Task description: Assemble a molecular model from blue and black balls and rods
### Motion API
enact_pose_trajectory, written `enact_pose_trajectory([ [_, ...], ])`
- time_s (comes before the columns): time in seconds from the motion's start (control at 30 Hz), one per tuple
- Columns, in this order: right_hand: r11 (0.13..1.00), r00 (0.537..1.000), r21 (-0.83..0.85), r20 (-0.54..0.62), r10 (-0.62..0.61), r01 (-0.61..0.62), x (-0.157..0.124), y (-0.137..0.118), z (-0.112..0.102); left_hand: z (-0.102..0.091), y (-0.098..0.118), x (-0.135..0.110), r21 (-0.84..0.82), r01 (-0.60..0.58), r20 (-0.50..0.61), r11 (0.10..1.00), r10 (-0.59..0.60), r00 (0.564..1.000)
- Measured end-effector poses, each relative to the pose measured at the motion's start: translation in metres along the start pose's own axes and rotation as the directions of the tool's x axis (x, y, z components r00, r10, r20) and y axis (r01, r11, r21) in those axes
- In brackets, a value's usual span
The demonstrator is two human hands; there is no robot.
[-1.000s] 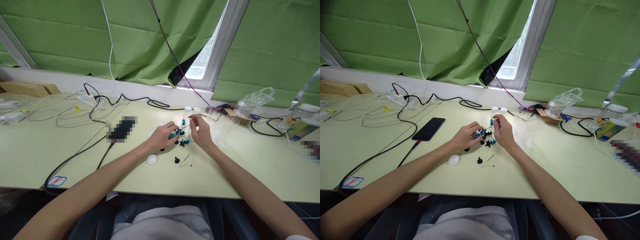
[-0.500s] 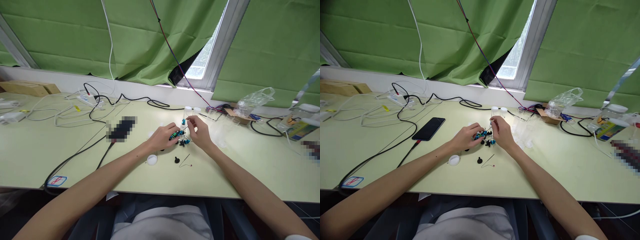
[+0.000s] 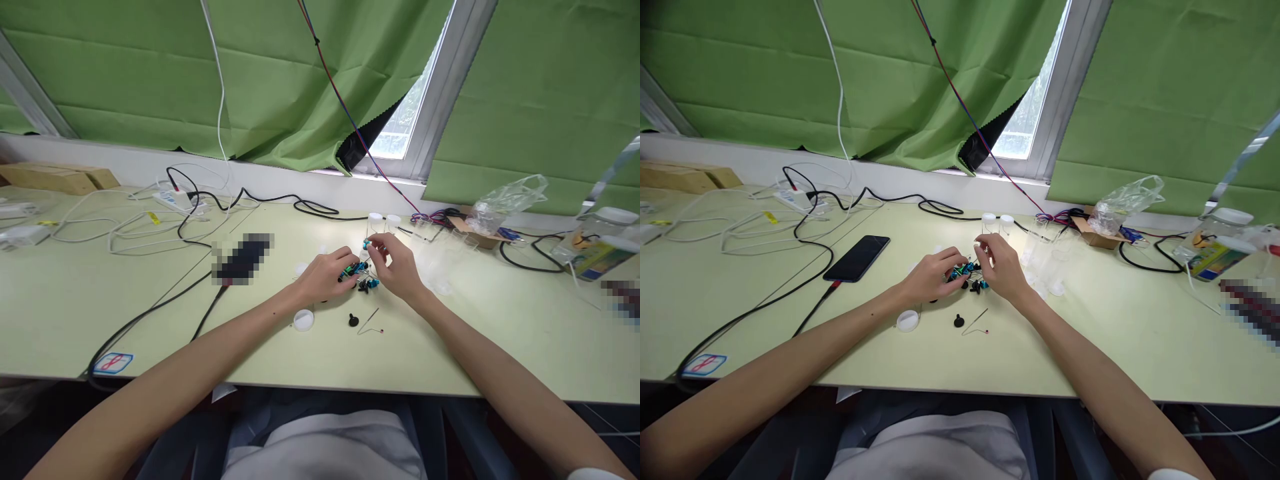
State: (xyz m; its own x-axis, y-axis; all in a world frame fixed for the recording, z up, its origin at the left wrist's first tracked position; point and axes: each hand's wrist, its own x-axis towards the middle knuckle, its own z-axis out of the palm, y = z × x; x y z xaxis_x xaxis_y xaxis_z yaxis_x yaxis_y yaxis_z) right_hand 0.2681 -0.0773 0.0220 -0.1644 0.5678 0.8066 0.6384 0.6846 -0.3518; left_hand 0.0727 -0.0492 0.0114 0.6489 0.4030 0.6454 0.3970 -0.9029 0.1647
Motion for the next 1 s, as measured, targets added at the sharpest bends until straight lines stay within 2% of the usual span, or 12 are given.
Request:
enact_pose_trajectory([
  [0.4, 0.999, 0.998, 0.023, 0.054, -0.043, 0.042, 0.001, -0.005, -0.004, 0.001, 0.000, 0.000, 0.007, -0.009, -0.021, 1.000, 0.010, 1.000],
  [0.67, 1.000, 0.999, 0.018, -0.040, 0.001, 0.000, 0.003, -0.011, -0.005, 0.000, 0.000, 0.001, -0.074, 0.006, -0.141, 0.997, -0.016, 0.990],
  [0.77, 0.999, 0.990, 0.023, -0.132, 0.050, -0.048, 0.003, -0.010, -0.005, -0.001, 0.000, 0.002, -0.113, 0.027, -0.212, 0.993, -0.051, 0.976],
  [0.9, 0.987, 0.955, 0.085, -0.254, 0.154, -0.136, 0.003, -0.014, -0.003, -0.002, 0.000, 0.004, -0.122, 0.063, -0.312, 0.991, -0.098, 0.945],
  [1.0, 0.938, 0.931, 0.248, -0.213, 0.297, -0.243, 0.002, -0.021, -0.002, -0.003, 0.001, 0.006, -0.119, 0.088, -0.385, 0.989, -0.128, 0.914],
])
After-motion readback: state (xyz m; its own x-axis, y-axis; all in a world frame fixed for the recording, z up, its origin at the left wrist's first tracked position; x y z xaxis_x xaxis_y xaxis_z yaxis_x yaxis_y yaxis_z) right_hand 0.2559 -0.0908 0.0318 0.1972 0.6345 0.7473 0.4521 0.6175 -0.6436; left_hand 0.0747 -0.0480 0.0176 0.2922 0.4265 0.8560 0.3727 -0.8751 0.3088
